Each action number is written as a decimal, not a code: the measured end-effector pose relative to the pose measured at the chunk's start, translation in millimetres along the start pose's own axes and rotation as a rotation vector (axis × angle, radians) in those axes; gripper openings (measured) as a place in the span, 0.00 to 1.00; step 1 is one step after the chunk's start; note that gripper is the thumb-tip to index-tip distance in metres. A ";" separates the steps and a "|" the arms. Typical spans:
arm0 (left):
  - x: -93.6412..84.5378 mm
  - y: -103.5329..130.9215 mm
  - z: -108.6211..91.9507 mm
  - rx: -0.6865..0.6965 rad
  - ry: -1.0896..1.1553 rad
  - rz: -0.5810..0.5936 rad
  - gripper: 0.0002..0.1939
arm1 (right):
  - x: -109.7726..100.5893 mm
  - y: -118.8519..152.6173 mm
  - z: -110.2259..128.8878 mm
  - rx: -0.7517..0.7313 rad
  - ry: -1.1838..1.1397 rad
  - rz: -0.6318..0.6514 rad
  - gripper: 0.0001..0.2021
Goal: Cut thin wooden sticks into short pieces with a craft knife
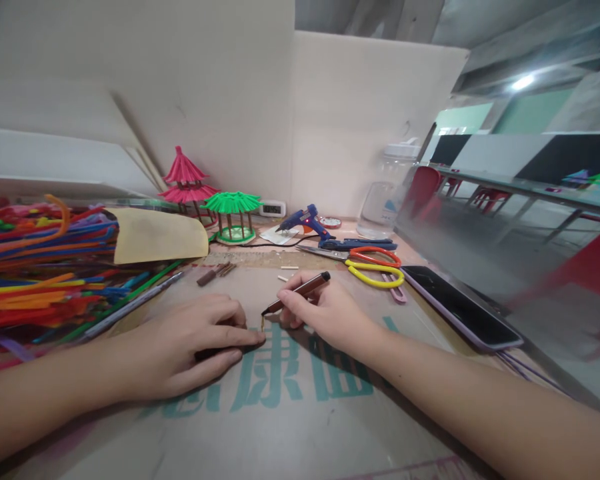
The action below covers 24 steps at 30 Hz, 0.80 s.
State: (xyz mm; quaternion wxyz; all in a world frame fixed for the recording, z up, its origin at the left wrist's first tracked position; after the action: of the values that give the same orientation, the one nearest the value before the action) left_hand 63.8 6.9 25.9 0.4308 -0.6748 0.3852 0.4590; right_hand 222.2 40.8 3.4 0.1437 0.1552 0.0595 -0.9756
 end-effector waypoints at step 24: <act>2.0 -0.2 2.6 -0.030 0.031 0.008 0.16 | -1.4 -0.4 -0.1 -0.012 -0.066 -0.019 0.17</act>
State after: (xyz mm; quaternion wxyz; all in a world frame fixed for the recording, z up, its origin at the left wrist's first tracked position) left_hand 63.8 9.1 23.6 0.4126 -0.6868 0.3877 0.4559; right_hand 223.4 41.6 3.7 0.1373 0.1216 0.0618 -0.9811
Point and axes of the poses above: each hand's wrist, its own y-axis away from the middle knuckle, its own x-axis out of the palm, z = x × y, the point moved 8 cm from there along -y, towards the middle knuckle, and after that the axes turned 3 degrees about z, right-handed, at the moved point
